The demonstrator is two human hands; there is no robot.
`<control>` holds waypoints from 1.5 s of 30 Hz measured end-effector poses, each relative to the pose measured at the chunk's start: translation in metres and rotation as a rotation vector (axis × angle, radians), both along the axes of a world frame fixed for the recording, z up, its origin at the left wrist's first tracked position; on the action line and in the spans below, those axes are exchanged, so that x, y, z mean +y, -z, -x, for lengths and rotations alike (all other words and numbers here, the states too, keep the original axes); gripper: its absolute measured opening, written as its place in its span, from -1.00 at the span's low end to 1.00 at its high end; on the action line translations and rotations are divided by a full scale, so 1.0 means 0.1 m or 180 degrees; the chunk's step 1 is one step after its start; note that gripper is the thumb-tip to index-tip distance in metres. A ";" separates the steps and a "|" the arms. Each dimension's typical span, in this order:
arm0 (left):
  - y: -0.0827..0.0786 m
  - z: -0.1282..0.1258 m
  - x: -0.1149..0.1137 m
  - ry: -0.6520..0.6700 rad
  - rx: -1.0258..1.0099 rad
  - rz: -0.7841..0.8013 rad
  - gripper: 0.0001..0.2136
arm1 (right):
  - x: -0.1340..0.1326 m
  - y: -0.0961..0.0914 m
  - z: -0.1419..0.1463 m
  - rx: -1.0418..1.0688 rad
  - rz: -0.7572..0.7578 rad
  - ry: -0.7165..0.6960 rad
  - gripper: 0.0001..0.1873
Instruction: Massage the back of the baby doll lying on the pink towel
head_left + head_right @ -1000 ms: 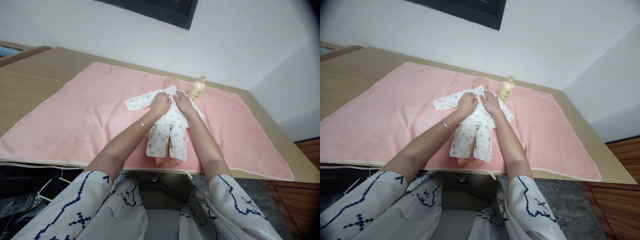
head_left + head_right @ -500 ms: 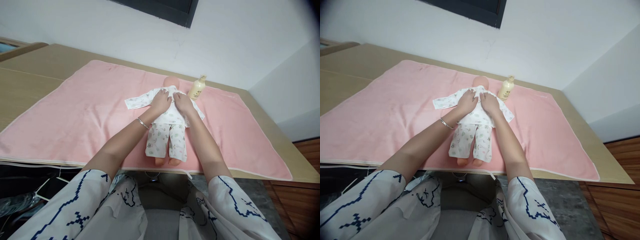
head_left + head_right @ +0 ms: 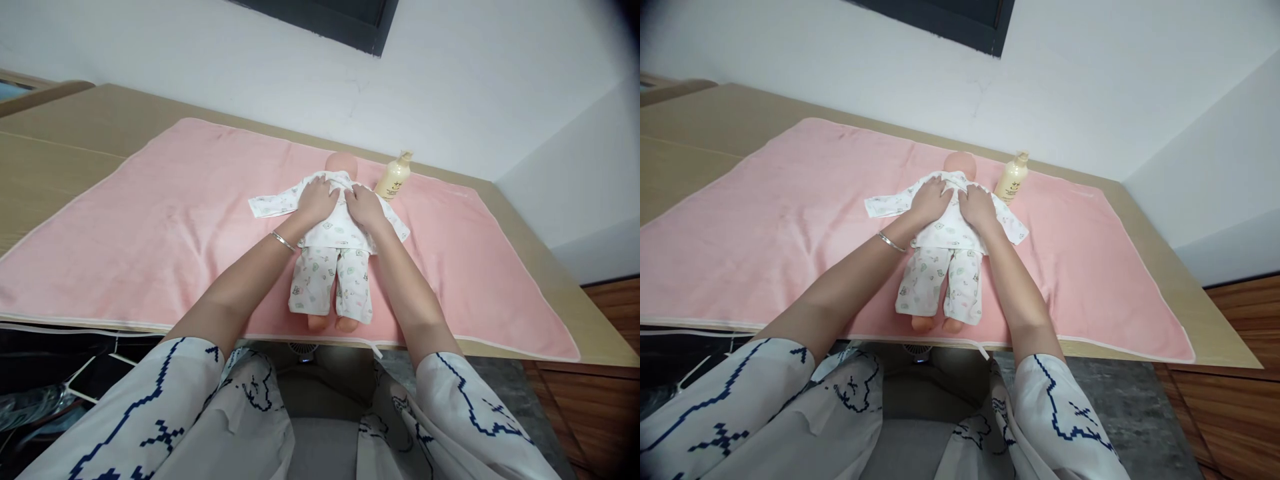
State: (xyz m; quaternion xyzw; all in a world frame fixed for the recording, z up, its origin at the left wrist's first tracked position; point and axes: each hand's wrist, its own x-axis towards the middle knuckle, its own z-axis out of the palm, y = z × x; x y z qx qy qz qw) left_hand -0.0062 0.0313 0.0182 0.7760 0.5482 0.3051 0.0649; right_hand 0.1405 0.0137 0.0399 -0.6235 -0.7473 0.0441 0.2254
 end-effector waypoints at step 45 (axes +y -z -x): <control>0.18 -0.05 0.06 -0.0167 -0.0461 0.0096 -0.49 | 0.13 0.13 -0.02 0.0237 -0.0097 0.0053 -0.51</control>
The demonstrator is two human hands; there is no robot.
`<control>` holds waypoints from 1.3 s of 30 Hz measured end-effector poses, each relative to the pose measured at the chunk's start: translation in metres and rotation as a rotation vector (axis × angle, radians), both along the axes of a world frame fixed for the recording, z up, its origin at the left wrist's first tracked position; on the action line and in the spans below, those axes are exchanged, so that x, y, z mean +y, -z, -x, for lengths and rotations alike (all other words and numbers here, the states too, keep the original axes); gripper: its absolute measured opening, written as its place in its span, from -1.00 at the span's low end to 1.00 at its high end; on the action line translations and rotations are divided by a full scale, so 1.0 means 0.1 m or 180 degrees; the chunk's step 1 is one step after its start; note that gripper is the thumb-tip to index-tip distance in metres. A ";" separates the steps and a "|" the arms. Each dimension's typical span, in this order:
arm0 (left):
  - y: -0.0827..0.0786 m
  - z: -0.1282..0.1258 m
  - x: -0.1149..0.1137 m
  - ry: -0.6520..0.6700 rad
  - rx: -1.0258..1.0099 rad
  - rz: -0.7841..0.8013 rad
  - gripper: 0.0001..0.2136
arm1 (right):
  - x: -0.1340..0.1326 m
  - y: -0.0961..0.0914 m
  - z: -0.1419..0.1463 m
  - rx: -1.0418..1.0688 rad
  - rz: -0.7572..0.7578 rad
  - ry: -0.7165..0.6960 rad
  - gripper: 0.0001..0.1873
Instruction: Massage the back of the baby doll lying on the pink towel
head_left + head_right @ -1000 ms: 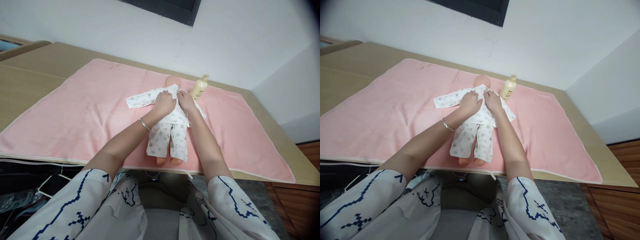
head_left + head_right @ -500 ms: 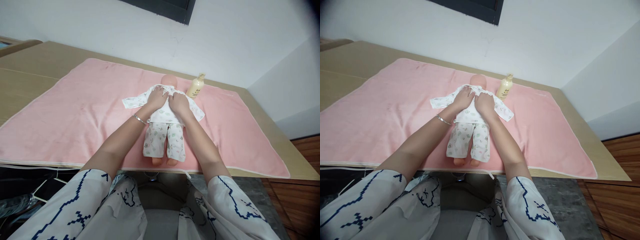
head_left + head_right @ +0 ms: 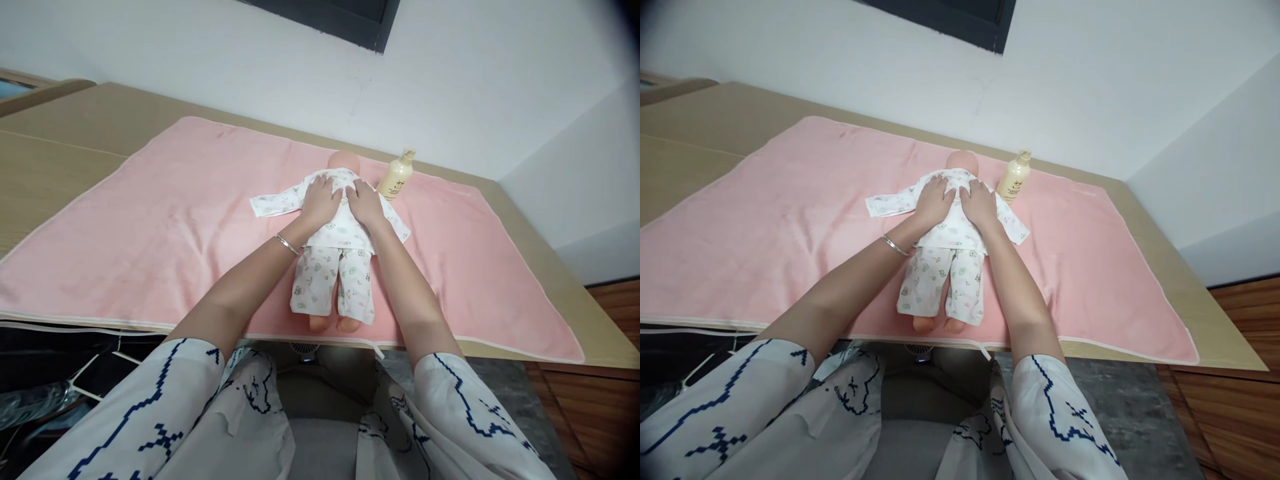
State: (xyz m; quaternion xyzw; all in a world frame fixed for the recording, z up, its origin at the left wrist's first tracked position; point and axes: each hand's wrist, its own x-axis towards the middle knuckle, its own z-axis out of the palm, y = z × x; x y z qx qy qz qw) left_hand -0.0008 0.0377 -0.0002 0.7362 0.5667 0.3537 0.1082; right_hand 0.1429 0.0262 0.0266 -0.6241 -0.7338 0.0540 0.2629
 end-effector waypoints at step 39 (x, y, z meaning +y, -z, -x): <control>0.04 0.05 -0.06 -0.0058 -0.0336 -0.0130 -0.56 | -0.06 0.06 0.03 0.0168 -0.0170 0.0098 -0.44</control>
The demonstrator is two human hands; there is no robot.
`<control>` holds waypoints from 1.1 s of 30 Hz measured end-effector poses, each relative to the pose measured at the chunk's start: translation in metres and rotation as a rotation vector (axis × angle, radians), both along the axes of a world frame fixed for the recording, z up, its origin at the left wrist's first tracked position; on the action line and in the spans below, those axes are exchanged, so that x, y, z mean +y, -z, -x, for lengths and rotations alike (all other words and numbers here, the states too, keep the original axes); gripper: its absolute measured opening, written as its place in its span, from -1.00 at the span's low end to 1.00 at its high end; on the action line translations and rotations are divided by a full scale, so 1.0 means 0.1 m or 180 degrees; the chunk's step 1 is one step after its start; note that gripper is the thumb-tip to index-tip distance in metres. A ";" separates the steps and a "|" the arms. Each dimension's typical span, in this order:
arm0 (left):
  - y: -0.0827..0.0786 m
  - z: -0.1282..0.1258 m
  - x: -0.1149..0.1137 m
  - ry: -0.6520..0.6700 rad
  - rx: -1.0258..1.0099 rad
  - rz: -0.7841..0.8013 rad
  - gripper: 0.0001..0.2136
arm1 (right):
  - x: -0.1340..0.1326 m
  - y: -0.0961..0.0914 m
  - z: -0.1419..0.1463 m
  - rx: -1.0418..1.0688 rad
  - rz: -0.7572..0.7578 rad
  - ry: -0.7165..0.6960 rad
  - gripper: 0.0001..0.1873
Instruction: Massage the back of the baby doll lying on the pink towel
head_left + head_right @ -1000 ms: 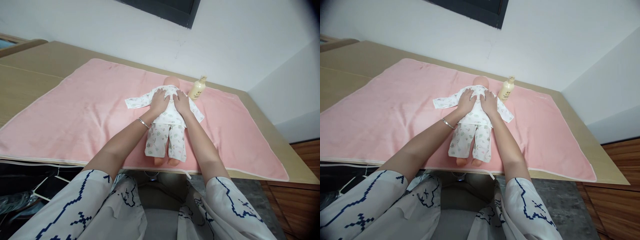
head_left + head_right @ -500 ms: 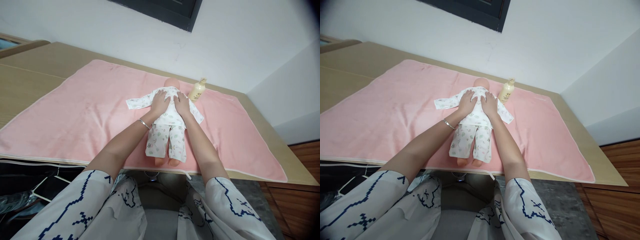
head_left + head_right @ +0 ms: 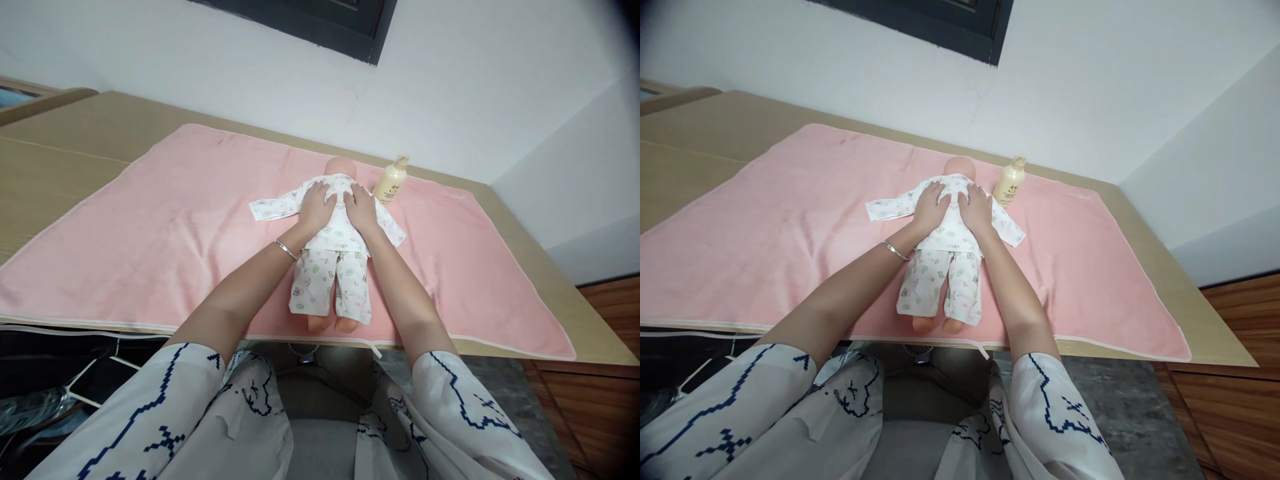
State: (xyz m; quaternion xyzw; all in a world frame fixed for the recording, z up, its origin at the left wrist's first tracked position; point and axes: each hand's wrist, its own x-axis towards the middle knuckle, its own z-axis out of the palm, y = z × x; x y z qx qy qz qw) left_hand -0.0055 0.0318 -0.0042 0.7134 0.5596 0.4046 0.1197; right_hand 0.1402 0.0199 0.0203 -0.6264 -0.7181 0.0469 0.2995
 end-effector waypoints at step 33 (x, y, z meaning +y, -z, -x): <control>0.16 0.04 0.02 0.0105 -0.0750 -0.0324 -0.43 | -0.09 -0.16 0.07 0.0336 -0.0535 -0.0335 -0.46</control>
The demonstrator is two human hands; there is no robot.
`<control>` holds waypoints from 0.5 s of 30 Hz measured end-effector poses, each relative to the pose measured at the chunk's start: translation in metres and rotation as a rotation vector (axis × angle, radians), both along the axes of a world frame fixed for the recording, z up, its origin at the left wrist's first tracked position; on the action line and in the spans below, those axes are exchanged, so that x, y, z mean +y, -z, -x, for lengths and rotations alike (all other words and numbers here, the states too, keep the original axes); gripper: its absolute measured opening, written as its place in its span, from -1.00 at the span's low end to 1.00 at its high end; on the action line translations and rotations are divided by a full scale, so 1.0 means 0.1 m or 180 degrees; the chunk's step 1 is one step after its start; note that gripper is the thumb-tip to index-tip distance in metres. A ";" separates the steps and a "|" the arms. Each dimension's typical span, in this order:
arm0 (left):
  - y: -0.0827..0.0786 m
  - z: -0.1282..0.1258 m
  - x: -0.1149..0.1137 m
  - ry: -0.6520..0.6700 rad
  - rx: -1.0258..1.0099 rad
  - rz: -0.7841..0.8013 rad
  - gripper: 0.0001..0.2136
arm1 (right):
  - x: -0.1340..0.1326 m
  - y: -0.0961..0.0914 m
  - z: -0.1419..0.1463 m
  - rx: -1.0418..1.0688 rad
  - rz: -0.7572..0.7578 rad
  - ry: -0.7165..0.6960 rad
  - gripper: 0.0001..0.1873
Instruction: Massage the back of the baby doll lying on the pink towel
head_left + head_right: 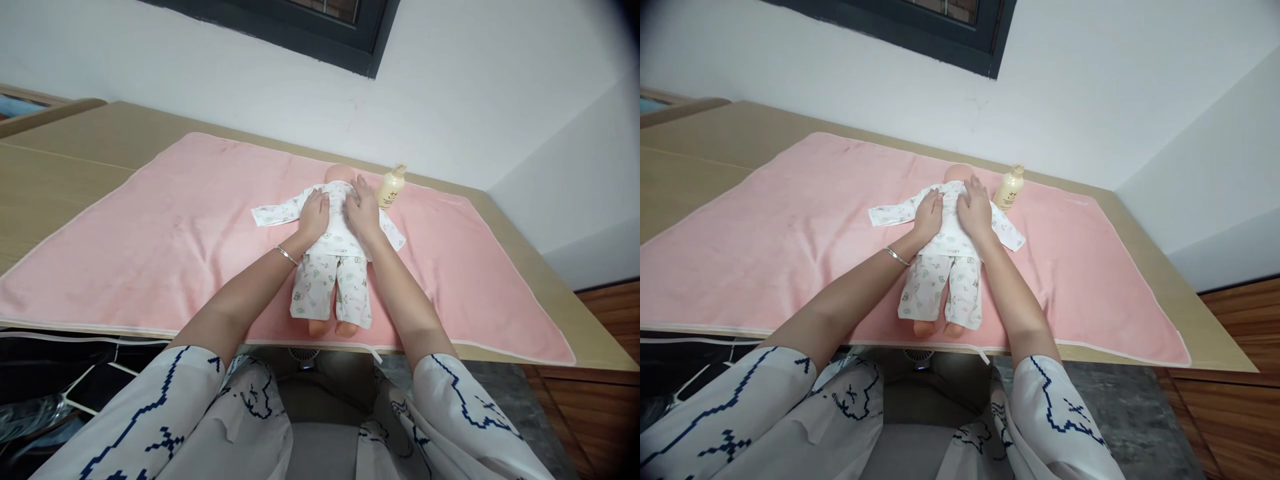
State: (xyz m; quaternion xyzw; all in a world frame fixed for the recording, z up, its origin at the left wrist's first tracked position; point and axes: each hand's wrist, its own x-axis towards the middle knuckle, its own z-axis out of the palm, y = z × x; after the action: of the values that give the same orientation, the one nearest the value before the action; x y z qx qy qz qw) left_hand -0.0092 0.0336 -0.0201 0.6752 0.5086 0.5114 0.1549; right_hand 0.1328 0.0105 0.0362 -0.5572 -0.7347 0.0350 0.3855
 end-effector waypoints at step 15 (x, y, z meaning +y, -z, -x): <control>0.00 0.00 0.00 -0.0009 0.0053 -0.0048 -0.43 | -0.06 -0.06 0.01 -0.0113 -0.0010 0.0102 -0.41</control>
State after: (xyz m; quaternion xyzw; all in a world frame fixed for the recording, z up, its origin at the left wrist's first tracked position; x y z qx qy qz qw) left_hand -0.0096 0.0339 -0.0199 0.6799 0.5070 0.5097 0.1448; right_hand 0.1322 0.0042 0.0427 -0.5688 -0.7325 0.0178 0.3737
